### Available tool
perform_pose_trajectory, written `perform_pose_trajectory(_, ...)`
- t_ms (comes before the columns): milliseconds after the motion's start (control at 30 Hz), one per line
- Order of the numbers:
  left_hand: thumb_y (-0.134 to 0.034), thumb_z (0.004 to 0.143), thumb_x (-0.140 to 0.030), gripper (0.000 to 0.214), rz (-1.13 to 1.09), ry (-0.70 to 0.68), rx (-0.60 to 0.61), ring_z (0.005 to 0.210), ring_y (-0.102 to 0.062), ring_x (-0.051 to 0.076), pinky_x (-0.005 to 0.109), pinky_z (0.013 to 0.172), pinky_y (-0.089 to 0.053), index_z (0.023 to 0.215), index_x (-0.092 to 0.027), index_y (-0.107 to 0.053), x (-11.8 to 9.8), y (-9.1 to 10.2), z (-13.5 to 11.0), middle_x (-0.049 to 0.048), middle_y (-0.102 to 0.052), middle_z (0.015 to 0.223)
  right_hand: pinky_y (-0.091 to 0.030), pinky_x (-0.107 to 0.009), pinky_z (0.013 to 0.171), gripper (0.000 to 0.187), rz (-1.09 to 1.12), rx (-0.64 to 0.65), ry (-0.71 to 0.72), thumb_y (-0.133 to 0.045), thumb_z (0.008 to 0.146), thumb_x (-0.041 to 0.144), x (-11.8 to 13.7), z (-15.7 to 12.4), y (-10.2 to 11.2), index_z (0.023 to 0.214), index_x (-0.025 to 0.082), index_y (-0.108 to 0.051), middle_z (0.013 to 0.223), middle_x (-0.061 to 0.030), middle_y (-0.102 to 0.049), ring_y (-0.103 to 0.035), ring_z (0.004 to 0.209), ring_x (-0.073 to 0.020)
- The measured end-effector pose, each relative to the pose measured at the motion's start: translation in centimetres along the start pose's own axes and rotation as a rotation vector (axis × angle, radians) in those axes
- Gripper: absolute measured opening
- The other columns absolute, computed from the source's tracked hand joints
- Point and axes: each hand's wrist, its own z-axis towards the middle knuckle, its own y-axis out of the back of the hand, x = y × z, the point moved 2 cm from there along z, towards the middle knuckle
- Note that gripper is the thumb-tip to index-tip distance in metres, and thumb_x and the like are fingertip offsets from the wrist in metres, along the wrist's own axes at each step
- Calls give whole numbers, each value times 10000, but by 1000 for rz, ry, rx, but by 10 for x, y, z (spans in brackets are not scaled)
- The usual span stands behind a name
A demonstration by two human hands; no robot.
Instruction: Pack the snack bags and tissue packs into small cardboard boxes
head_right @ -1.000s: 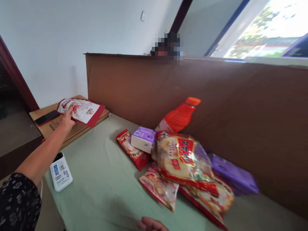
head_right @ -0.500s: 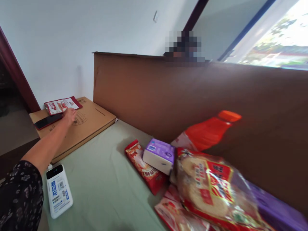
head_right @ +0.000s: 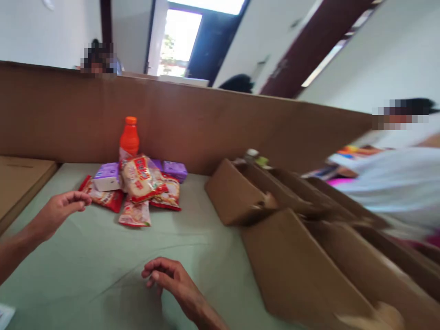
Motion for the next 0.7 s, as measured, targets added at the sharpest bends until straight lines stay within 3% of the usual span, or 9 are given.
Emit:
perform_pose_trajectory(100, -743, 684, -350, 320, 180, -182, 88, 1180, -616, 342, 536, 1093, -433, 971, -213, -770, 1, -50, -10, 93, -727, 1145, -512, -291, 635, 491, -37, -167, 92, -760, 760, 634, 2, -32, 38, 961, 187, -755, 989, -128, -777, -720, 795, -215)
perform_pose_trajectory(167, -687, 759, -338, 380, 417, -445, 106, 1314, -535, 372, 569, 1136, -387, 1115, -219, -746, 11, -82, -16, 131, -638, 1355, -544, -318, 659, 449, -197, -290, 171, -697, 828, 613, 9, -63, 63, 985, 198, -762, 987, -121, -780, -733, 815, -231)
perform_pose_trajectory(267, -562, 890, -269, 459, 807, -897, 146, 1423, -438, 367, 557, 1128, -408, 1341, -223, -628, 36, -123, -17, 160, -473, 1548, -576, -346, 756, 260, -671, -573, 408, -630, 930, 432, 34, -113, 97, 1033, 232, -761, 1012, -90, -784, -742, 871, -227)
perform_pose_trajectory(333, -512, 906, -206, 493, 914, -1015, 156, 1454, -401, 357, 541, 1136, -403, 1393, -227, -581, 53, -142, -6, 157, -449, 1569, -568, -345, 824, 175, -1013, -831, 635, -621, 945, 289, 55, -145, 114, 1075, 245, -731, 1049, -74, -775, -733, 929, -215)
perform_pose_trajectory(433, -439, 910, -143, 484, 950, -1001, 147, 1373, -496, 343, 538, 1110, -419, 1350, -237, -615, 68, -159, 19, 154, -561, 1469, -526, -418, 916, 204, -1445, -1163, 813, -618, 953, 251, 81, -174, 140, 1144, 209, -674, 1110, -115, -753, -703, 1012, -261)
perform_pose_trajectory(533, -407, 923, -128, 470, 962, -937, 146, 1316, -550, 334, 541, 1097, -422, 1315, -237, -643, 70, -167, 31, 153, -611, 1408, -506, -495, 825, 425, -1751, -1343, 659, -504, 999, 479, 89, -180, 173, 1180, 127, -659, 1110, -201, -738, -689, 1002, -361)
perform_pose_trajectory(600, -439, 909, -137, 478, 969, -887, 147, 1355, -519, 329, 535, 1117, -412, 1334, -244, -629, 68, -168, 26, 142, -581, 1447, -489, -456, 679, 542, -1801, -1335, 556, -375, 1012, 583, 84, -177, 195, 1029, 149, -699, 900, -171, -753, -703, 829, -346)
perform_pose_trajectory(700, -535, 869, -189, 519, 949, -808, 129, 1400, -476, 324, 511, 1128, -428, 1382, -251, -585, 63, -163, 6, 126, -535, 1496, -464, -390, 546, 514, -1642, -1146, 602, -373, 1009, 587, 74, -175, 212, 799, 237, -684, 661, -71, -700, -656, 585, -260)
